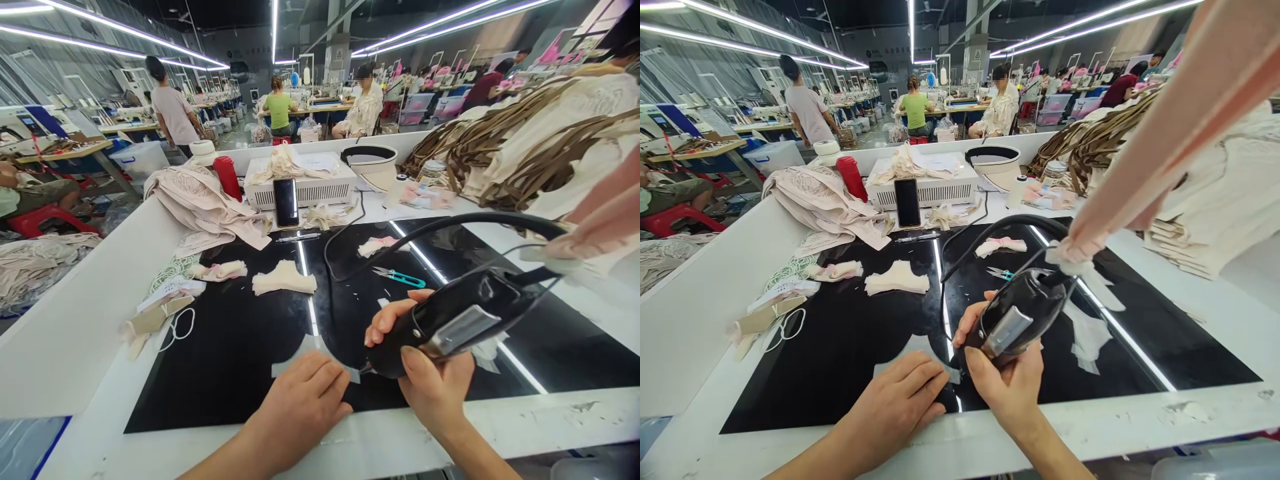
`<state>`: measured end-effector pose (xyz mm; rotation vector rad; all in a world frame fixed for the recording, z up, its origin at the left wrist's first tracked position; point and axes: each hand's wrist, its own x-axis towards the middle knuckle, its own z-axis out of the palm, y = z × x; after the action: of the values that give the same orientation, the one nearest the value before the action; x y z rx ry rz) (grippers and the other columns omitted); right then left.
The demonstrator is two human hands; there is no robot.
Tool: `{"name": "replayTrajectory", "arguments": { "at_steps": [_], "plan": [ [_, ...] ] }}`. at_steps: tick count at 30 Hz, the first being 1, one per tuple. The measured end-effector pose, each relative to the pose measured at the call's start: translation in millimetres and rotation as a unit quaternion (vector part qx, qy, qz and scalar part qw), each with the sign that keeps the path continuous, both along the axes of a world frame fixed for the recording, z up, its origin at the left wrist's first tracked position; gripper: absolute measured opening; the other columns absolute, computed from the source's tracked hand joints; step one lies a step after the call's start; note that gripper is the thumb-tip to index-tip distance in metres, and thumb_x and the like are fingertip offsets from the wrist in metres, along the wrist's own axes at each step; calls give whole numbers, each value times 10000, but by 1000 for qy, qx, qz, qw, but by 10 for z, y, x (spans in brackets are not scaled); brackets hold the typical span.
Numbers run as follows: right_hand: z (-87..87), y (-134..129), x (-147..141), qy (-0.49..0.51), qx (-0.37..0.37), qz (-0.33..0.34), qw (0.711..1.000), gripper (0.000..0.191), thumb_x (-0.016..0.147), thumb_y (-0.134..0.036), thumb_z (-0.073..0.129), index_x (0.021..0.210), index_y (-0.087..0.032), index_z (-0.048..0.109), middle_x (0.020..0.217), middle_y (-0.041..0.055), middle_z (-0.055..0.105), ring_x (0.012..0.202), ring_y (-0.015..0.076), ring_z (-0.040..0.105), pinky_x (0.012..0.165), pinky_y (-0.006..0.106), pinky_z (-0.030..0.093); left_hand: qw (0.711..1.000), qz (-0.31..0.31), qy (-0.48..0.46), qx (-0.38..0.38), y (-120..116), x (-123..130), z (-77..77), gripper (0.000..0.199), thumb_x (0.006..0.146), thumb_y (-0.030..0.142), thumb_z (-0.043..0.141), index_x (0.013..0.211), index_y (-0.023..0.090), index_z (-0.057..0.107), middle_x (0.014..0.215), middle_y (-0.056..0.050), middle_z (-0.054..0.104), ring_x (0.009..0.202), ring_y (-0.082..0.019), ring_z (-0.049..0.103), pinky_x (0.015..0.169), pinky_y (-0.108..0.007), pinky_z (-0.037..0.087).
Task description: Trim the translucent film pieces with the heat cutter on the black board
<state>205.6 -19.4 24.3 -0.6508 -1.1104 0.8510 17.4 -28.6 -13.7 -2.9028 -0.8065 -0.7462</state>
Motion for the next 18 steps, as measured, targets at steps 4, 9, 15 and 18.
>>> {"name": "replayTrajectory", "arguments": {
  "at_steps": [4,9,15,18],
  "plan": [
    [-2,1,-8,4,3,3,1000,388,932,-334,735,1276,-300,559,890,-8,645,729,156,633,649,327,562,1000,-2,6,-15,7,35,-28,261,1061,304,520,1168,110,657,1046,-58,719,961,-224,688,949,-364,585],
    [43,6,2,10,8,-8,1000,407,924,-323,741,1280,-294,546,901,-5,651,728,157,635,654,335,576,1000,0,13,-16,2,39,-36,230,1049,279,536,1154,113,657,1030,-59,710,947,-226,675,912,-361,584],
    [85,15,-4,8,8,-15,1000,400,923,-330,742,1269,-294,546,899,-8,650,717,157,638,642,335,578,1000,-4,15,-12,7,35,-69,239,1050,268,539,1197,115,649,1058,-55,705,955,-215,659,910,-353,571],
    [62,18,-15,3,2,-14,1000,400,922,-333,743,1269,-295,547,890,-8,650,713,158,636,635,334,566,1000,-6,11,1,15,40,-89,239,1048,263,546,1198,109,652,1062,-53,706,963,-209,656,914,-350,568]
  ]
}}
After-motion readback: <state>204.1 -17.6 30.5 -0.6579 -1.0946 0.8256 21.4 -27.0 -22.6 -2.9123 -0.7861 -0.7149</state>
